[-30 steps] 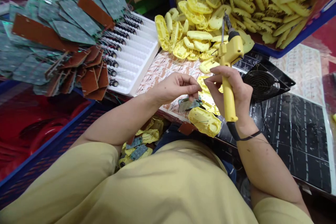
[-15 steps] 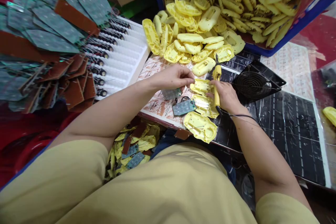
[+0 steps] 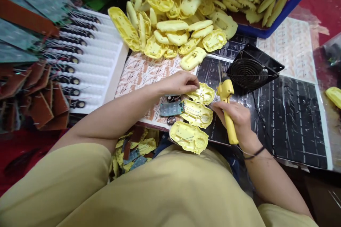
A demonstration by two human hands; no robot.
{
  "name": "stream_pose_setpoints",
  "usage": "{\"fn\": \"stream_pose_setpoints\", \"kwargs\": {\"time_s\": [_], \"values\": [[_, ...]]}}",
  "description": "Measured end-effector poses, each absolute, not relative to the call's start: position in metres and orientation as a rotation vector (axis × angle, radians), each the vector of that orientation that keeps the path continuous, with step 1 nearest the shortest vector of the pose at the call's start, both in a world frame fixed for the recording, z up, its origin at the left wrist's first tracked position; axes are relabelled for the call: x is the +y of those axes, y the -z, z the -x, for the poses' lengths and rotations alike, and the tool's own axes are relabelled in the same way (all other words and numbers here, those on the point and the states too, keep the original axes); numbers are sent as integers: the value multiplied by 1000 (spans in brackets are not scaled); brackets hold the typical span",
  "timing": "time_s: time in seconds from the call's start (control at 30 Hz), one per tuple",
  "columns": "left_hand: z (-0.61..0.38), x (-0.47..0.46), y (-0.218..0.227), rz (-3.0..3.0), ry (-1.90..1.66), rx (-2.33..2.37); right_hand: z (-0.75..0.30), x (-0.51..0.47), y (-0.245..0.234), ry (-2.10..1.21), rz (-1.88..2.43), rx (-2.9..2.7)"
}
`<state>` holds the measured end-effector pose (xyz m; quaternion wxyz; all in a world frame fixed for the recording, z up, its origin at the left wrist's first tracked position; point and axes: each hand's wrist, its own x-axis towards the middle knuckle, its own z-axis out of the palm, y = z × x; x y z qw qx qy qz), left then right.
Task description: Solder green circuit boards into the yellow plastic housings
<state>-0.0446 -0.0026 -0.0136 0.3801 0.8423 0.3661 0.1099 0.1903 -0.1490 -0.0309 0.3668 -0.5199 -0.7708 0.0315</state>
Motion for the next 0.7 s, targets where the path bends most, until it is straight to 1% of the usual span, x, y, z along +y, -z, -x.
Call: {"fn": "stream_pose_setpoints", "kwargs": {"time_s": [0.17, 0.33, 0.4, 0.57, 0.63, 0.7], "values": [[48, -9, 10, -2245, -265, 1014, -195, -176, 21, -144, 1356, -1903], [46, -12, 15, -2342, -255, 1061, -198, -179, 26, -182, 1244, -1959], [45, -13, 16, -2359, -232, 1077, -201, -182, 30, -92, 1209, -1968], [42, -17, 12, -2323, -126, 1143, -210, -196, 34, 374, 1244, -1842], [40, -19, 8, -2317, -79, 1160, -209, -201, 33, 390, 1246, -1797], [37, -20, 5, -2347, -31, 1167, -206, -205, 34, 309, 1259, -1774]]}}
